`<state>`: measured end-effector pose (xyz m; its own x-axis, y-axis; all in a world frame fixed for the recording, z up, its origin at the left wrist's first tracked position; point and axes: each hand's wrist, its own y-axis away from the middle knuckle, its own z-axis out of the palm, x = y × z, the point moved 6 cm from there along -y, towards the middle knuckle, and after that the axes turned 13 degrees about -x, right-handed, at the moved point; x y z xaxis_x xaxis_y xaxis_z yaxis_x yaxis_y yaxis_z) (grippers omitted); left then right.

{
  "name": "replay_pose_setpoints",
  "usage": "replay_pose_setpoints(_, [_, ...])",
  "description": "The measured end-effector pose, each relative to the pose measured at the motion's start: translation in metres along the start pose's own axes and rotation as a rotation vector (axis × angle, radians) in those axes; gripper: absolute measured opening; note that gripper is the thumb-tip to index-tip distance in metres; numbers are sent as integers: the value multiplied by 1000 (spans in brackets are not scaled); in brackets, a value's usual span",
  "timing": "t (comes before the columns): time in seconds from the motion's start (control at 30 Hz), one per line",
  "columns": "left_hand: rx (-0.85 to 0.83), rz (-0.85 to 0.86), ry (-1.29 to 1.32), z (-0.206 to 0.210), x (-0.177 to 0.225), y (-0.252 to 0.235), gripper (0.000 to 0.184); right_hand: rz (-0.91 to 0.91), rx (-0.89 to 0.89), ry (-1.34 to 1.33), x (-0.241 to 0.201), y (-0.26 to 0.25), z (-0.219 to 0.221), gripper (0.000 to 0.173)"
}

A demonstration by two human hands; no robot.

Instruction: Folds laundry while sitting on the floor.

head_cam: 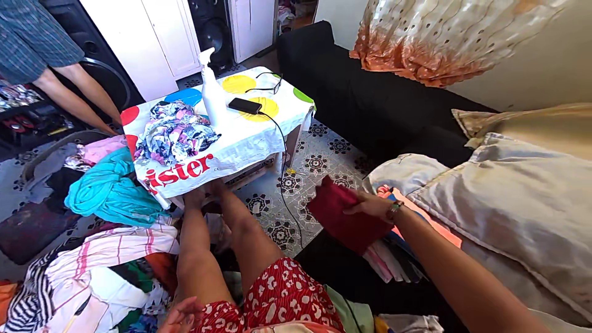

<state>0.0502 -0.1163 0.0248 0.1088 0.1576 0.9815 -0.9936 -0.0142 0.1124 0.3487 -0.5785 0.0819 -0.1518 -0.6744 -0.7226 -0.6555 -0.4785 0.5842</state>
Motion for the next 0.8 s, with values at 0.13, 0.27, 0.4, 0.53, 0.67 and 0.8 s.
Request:
replay_pose_setpoints(0.13, [16, -23, 12, -1, -9, 4, 31, 18, -177, -16, 10, 23, 48, 62])
replay_pose_setpoints(0.27, [16, -62, -6, -3, -10, 6, 31, 21, -162, -318, 62, 50, 79, 53])
replay_pose_setpoints(0.4, [30, -122, -42, -3, -15, 2, 30, 359, -31, -288, 143, 50, 101, 69])
replay_pose_setpoints(0.53, [16, -156, -139, 2, -18, 1, 30, 451, -44, -86, 166, 31, 105, 77])
replay_pose_setpoints(0.67, [89, -212, -184, -2, -20, 1, 28, 638, -53, 431, 113, 36, 97, 77])
replay_pose_setpoints(0.8, [238, -135, -487, -21, -9, -19, 26, 417, 66, 568, 20, 21, 85, 58])
